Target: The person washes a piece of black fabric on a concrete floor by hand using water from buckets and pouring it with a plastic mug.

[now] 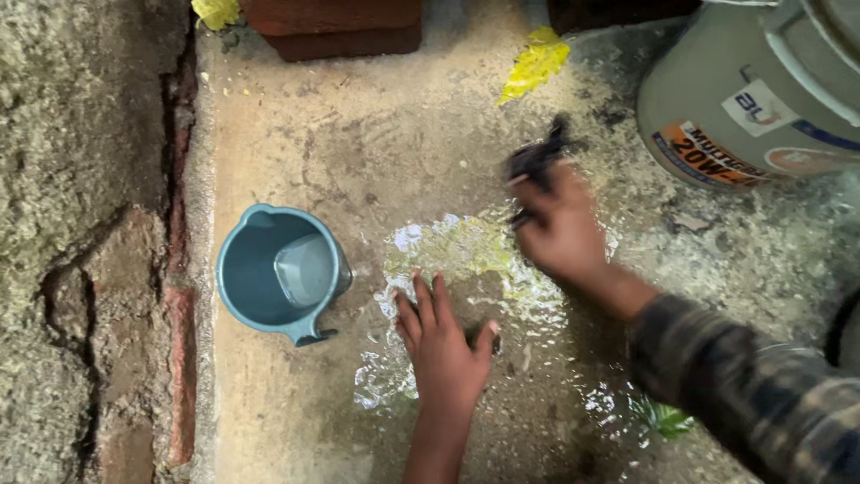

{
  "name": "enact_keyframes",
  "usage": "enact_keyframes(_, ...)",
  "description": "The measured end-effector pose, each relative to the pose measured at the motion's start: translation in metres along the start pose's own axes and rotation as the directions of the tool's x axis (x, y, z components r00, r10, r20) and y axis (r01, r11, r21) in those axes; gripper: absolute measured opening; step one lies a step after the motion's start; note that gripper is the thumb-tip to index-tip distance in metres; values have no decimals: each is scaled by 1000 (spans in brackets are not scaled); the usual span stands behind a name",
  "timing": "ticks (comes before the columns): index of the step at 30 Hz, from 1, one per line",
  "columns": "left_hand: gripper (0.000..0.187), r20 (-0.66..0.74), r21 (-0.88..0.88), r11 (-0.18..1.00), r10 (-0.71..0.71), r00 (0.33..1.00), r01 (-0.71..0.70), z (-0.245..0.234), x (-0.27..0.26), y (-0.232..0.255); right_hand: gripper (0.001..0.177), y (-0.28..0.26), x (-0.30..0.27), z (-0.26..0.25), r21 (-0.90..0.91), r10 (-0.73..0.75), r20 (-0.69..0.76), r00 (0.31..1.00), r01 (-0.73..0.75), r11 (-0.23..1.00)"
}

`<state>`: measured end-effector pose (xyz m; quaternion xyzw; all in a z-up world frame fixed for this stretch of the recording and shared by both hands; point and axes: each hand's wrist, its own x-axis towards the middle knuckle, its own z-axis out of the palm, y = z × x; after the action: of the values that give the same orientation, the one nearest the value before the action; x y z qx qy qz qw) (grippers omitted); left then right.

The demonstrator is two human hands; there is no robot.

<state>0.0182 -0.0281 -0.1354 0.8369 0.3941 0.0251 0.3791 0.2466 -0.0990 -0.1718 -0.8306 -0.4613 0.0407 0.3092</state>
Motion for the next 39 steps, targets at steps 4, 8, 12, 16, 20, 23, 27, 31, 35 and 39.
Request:
enact_keyframes(4,128,332,358,918,-296,895,171,-2,13,9,59,-93,0,73,59,-299,211,931,293,954)
enact_keyframes(8,154,417,447,875,-389,822,187,-4,20,17,60,-90,13,75,-26,-405,389,827,449,893)
enact_keyframes(12,157,479,444,864,-454,752,239,1,29,21,43,-3,40,45,-448,-305,141,942,336,829)
enact_keyframes(16,159,477,438,865,-456,751,246,5,32,16,57,81,59,-34,-357,-81,-134,988,29,934)
enact_keyframes(20,159,503,455,855,-478,720,249,8,35,18,52,62,71,6,-408,187,-150,971,-233,882)
enact_keyframes(23,159,524,523,811,-547,652,261,12,42,21,55,-7,57,83,-89,-149,-84,985,142,986)
enact_keyframes(27,144,554,645,748,-597,580,154,22,54,22,36,-97,37,127,155,-524,260,811,501,852)
enact_keyframes(31,156,527,657,729,-628,573,195,19,54,33,45,-76,60,98,60,-408,363,838,416,907)
enact_keyframes(35,160,497,642,740,-602,625,202,11,58,42,45,8,72,30,-258,-107,26,994,110,960)
enact_keyframes(39,155,507,635,765,-517,689,107,39,64,33,54,73,51,-19,-299,238,-115,965,-262,918)
